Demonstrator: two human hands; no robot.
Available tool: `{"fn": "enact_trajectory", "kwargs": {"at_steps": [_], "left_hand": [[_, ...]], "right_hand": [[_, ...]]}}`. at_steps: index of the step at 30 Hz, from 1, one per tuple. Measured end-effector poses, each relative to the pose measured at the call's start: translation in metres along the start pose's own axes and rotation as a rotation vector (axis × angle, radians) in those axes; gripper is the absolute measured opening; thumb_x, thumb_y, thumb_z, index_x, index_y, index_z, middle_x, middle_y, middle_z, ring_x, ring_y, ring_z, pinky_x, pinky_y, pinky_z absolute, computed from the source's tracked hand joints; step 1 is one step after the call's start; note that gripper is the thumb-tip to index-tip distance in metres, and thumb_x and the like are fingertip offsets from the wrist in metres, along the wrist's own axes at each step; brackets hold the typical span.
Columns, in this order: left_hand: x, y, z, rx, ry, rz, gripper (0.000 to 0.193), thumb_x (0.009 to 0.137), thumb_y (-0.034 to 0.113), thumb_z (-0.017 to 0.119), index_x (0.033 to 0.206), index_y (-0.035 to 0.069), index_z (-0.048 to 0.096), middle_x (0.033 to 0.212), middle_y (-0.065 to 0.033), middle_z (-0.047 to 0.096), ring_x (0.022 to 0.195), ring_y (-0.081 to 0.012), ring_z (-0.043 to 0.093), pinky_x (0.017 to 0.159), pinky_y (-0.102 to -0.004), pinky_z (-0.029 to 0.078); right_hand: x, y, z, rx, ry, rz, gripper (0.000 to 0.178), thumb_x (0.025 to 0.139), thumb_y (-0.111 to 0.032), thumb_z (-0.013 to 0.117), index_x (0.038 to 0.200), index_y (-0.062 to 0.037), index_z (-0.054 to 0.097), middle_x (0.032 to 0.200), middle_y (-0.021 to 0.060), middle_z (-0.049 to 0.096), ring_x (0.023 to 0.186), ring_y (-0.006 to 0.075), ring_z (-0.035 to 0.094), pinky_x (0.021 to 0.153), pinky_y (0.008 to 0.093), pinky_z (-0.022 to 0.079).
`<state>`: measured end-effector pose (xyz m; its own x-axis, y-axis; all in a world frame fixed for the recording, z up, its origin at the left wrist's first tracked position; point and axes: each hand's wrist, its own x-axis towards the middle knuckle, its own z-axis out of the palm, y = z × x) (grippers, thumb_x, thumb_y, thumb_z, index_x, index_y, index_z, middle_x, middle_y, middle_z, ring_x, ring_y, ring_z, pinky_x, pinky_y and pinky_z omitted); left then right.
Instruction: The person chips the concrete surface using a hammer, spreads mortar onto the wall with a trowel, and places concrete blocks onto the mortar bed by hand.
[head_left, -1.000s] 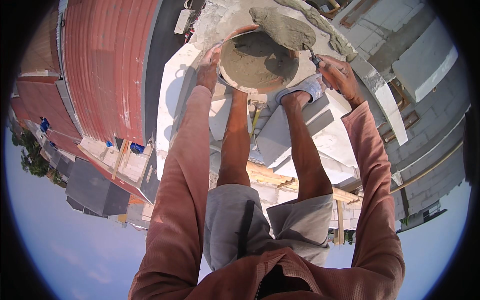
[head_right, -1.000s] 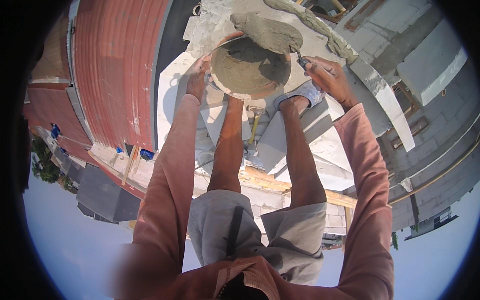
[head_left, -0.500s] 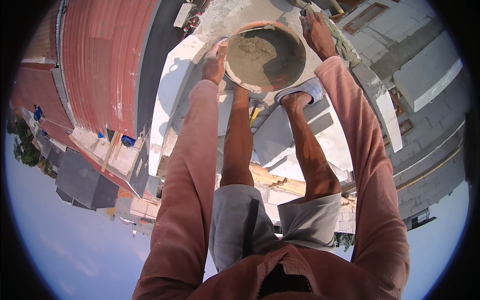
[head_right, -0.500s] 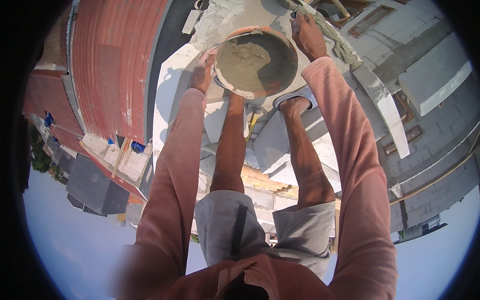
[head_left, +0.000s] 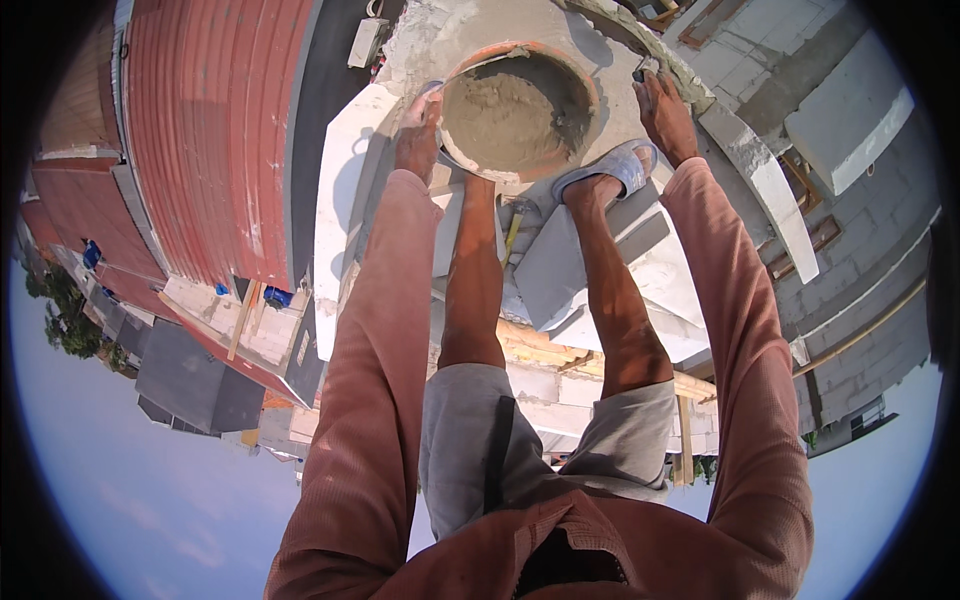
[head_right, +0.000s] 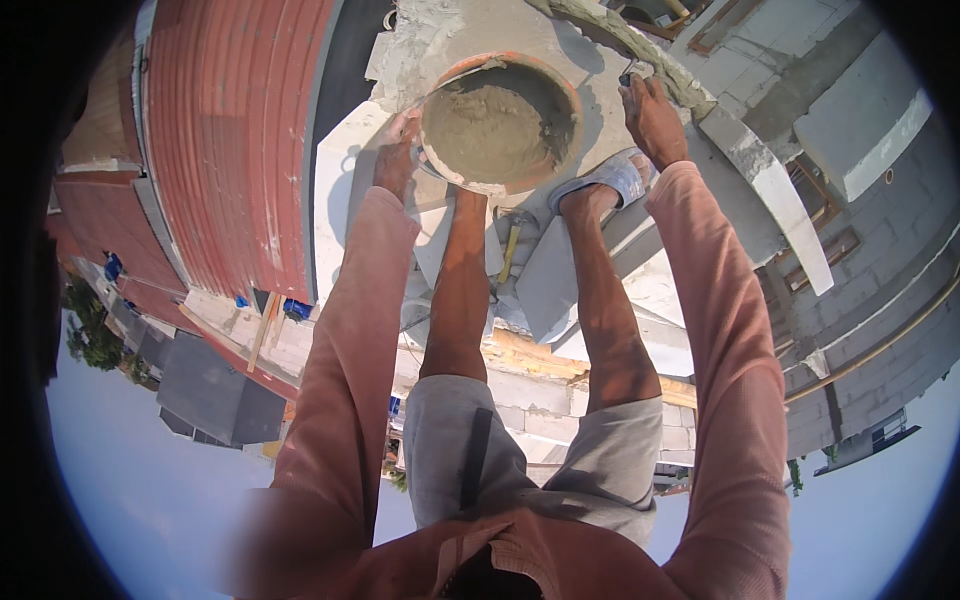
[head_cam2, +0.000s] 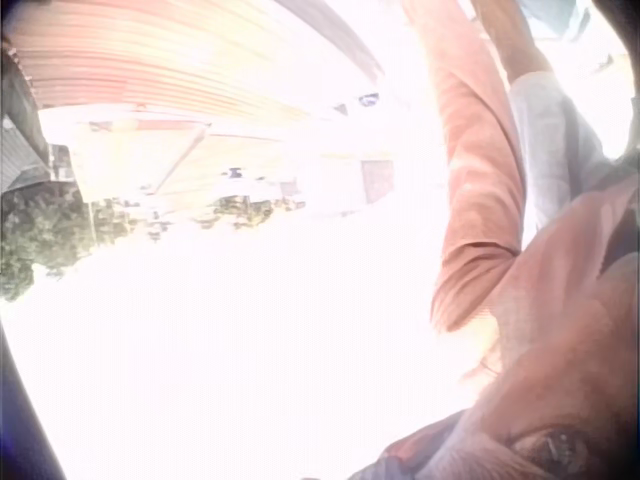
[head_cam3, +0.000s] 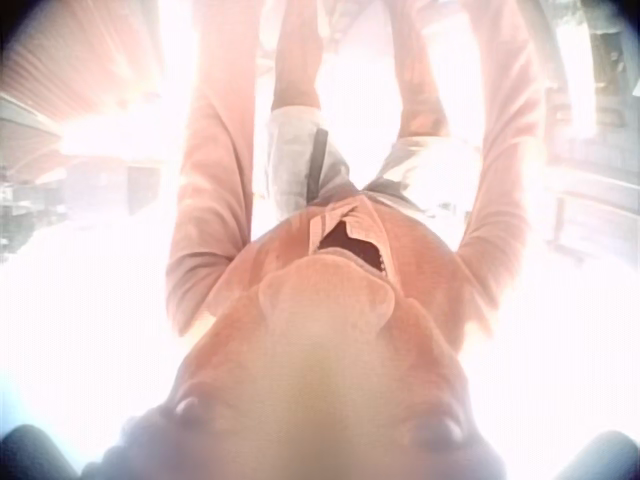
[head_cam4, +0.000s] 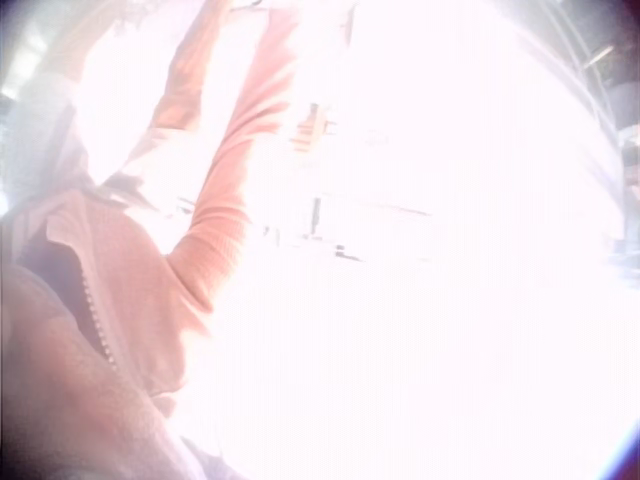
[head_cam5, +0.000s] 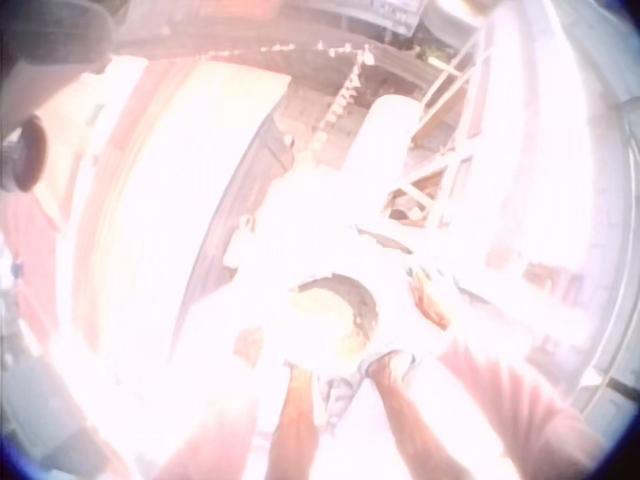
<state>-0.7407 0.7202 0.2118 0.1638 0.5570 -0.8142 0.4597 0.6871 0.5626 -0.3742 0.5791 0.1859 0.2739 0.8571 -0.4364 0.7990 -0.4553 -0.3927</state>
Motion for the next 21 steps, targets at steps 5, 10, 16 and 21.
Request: {"fn": "enact_trajectory", "kwargs": {"at_steps": [5, 10, 16, 21], "left_hand": [[-0.022, 0.027, 0.026, 0.171, 0.061, 0.025, 0.060, 0.097, 0.052, 0.048, 0.134, 0.005, 0.055, 0.126, -0.0180, 0.061, 0.117, -0.0298, 0.057, 0.101, -0.0367, 0.040], [-0.028, 0.033, 0.025, 0.147, 0.005, 0.042, 0.065, 0.093, 0.057, 0.054, 0.134, 0.007, 0.056, 0.128, -0.0128, 0.059, 0.120, -0.0232, 0.052, 0.104, -0.0340, 0.038], [-0.030, 0.030, 0.050, 0.261, 0.055, 0.233, 0.059, 0.096, 0.053, 0.050, 0.128, 0.004, 0.059, 0.128, -0.0197, 0.058, 0.121, -0.0303, 0.053, 0.105, -0.0368, 0.037], [-0.039, 0.039, 0.062, 0.237, 0.080, 0.262, 0.053, 0.099, 0.048, 0.047, 0.122, 0.003, 0.063, 0.121, -0.0256, 0.060, 0.119, -0.0393, 0.052, 0.105, -0.0412, 0.037]], "right_hand": [[-0.064, 0.012, -0.041, 0.059, 0.015, 0.011, 0.045, 0.102, -0.035, 0.046, 0.132, -0.0007, 0.053, 0.124, 0.0229, 0.058, 0.113, 0.0398, 0.057, 0.100, 0.0409, 0.044], [-0.132, -0.039, -0.089, 0.233, -0.229, 0.031, 0.042, 0.100, -0.032, 0.049, 0.129, -0.0028, 0.054, 0.119, 0.0220, 0.058, 0.102, 0.0417, 0.061, 0.087, 0.0452, 0.051], [-0.102, -0.085, -0.010, 0.000, -0.365, 0.002, 0.038, 0.097, -0.028, 0.051, 0.128, -0.0058, 0.055, 0.123, 0.0220, 0.058, 0.098, 0.0380, 0.064, 0.080, 0.0441, 0.053], [-0.123, -0.092, 0.061, 0.198, -0.270, -0.048, 0.039, 0.097, -0.033, 0.051, 0.118, -0.0025, 0.061, 0.109, 0.0243, 0.065, 0.098, 0.0402, 0.064, 0.087, 0.0429, 0.050]]}}
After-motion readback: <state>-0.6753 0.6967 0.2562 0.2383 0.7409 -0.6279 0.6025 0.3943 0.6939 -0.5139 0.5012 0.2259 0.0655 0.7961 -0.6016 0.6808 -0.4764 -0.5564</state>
